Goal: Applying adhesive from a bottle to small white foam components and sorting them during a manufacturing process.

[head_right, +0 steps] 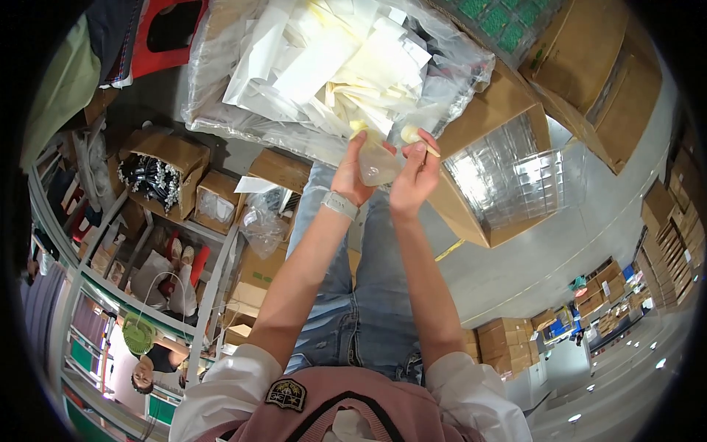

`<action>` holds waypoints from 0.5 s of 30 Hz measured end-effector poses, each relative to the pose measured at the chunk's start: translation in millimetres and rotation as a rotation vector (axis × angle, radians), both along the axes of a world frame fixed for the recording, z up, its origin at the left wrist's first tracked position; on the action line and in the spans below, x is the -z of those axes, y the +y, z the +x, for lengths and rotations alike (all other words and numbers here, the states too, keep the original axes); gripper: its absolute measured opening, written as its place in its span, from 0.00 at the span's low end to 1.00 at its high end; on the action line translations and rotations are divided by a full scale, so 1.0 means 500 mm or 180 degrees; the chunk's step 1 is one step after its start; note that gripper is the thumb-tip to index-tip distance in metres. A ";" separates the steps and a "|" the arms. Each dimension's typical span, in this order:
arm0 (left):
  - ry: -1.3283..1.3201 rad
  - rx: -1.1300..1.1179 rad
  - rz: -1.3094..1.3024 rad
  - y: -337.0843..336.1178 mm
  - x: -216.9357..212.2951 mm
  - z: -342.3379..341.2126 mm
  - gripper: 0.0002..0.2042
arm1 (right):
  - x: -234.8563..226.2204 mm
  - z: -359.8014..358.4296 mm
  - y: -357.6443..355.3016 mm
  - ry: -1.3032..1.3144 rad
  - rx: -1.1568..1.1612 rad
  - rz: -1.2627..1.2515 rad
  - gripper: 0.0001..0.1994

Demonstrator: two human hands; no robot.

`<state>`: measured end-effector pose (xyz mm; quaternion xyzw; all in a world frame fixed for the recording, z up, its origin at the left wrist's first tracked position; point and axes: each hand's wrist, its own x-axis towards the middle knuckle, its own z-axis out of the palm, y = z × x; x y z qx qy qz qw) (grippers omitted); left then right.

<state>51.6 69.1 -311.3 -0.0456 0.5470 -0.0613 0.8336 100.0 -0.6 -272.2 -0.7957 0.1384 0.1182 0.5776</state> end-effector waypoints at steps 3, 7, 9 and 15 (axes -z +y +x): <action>0.0522 0.0032 0.0480 -0.006 0.006 0.002 0.24 | 0.003 -0.012 0.003 -0.0003 -0.0042 -0.0135 0.14; 0.0790 0.0211 0.0474 -0.019 -0.001 0.013 0.25 | -0.007 -0.022 0.022 -0.0075 -0.0167 -0.0418 0.12; 0.0386 0.0484 0.0383 -0.023 -0.011 0.014 0.26 | -0.003 -0.021 0.023 -0.0037 -0.0075 -0.0436 0.12; -0.0297 -0.0325 -0.0487 -0.007 -0.031 0.007 0.29 | 0.006 -0.014 0.022 -0.0149 -0.0082 -0.0475 0.14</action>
